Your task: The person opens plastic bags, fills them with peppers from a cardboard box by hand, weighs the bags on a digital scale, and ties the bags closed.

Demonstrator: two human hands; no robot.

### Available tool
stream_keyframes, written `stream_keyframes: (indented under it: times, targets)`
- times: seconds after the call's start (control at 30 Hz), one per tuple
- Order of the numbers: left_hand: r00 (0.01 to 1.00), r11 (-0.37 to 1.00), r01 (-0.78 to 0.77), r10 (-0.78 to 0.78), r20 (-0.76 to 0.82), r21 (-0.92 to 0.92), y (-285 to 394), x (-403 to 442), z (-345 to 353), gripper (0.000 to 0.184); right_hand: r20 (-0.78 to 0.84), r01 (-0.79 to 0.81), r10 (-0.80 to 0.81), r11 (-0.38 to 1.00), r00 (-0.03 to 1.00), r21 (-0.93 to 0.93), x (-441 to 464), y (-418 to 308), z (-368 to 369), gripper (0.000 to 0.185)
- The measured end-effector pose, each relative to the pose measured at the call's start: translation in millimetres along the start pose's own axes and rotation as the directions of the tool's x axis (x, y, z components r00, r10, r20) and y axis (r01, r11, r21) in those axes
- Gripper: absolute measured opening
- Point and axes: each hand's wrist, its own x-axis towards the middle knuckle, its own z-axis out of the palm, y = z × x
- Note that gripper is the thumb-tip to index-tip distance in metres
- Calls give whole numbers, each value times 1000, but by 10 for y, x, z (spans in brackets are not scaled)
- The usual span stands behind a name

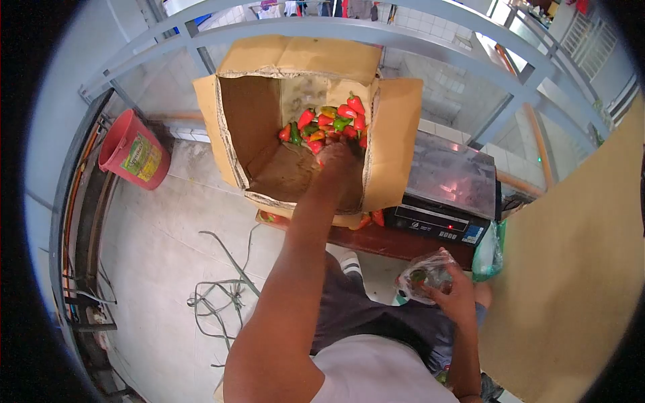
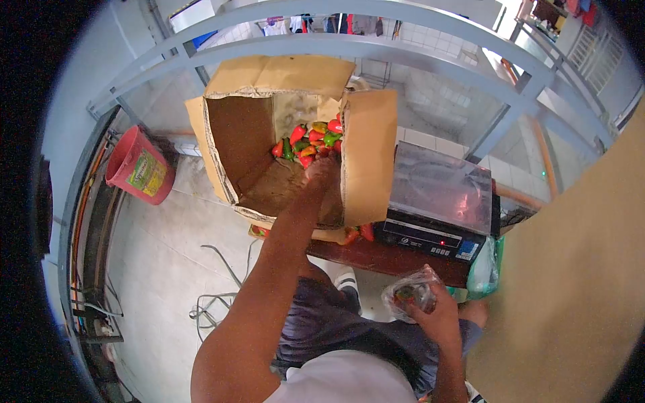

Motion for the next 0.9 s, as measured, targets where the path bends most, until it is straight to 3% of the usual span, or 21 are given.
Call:
stream_keyframes:
  times: [0.07, 0.13, 0.2, 0.27, 0.37, 0.4, 0.47, 0.5, 0.53, 0.57, 0.6, 0.63, 0.7, 0.73, 0.77, 0.83, 0.9]
  targets:
    - [991, 991, -134, 133, 32, 23, -90, 179, 167, 46, -43, 19, -16, 996, 999, 89, 34, -68, -42, 82]
    - [986, 988, -155, 155, -63, -8, -150, 264, 315, 45, -115, 98, -80, 982, 990, 161, 50, -65, -44, 83]
    - [988, 981, -153, 148, -51, -116, -200, 242, 337, 48, -166, 169, -144, 975, 976, 145, 89, -100, -12, 83]
    - [989, 950, -106, 132, 71, -293, -156, -141, -210, 57, -170, 202, -183, 974, 968, 101, 126, -46, 0, 84]
    - [972, 875, 42, 76, 221, -482, -516, -130, -202, 56, -121, 163, -156, 985, 980, 49, 199, 325, 122, 86]
    - [955, 802, 91, 97, 280, -591, -643, -281, -344, 56, -118, 140, -131, 988, 984, 68, 215, 439, 179, 86]
    - [965, 534, 40, 199, 171, -845, -957, -496, -378, 51, -96, 76, -64, 990, 993, 123, 184, 501, 220, 87]
    - [972, 319, -73, 237, 5, -945, -1076, -555, -233, 45, -78, 27, -15, 987, 997, 160, 178, 468, 226, 87]
    - [962, 101, 18, 269, 45, -995, -1013, -877, -447, 50, -63, -27, 40, 980, 997, 195, 167, 439, 220, 87]
    - [948, -119, 127, 305, 85, -985, -915, -1316, -816, 55, -81, 1, 10, 990, 997, 138, 155, 417, 210, 86]
    - [894, -249, 232, 435, 106, -940, -907, -1687, -985, 60, -94, 27, -19, 996, 995, 81, 154, 393, 213, 86]
    - [828, -360, 343, 552, 98, -867, -915, -1987, -1077, 66, -105, 59, -57, 998, 993, 21, 174, 373, 224, 86]
    - [780, -477, 388, 626, 5, -789, -538, -2503, -962, 75, -111, 153, -147, 987, 983, 42, 187, 332, 249, 84]
    - [655, -355, 493, 752, 70, -794, -489, -2643, -850, 82, -110, 207, -201, 977, 973, 46, 194, 315, 248, 83]
    - [522, -286, 605, 847, 98, -743, -293, -2767, -774, 75, -72, 229, -234, 971, 969, -72, 180, 264, 219, 82]
    - [461, -78, 740, 782, 419, -668, 150, -2940, -580, 65, -65, 248, -251, 967, 966, -55, 134, 189, 217, 79]
    - [389, -7, 806, 759, 521, -592, 332, -2965, -469, 60, -61, 244, -249, 967, 967, -74, 106, 177, 200, 78]
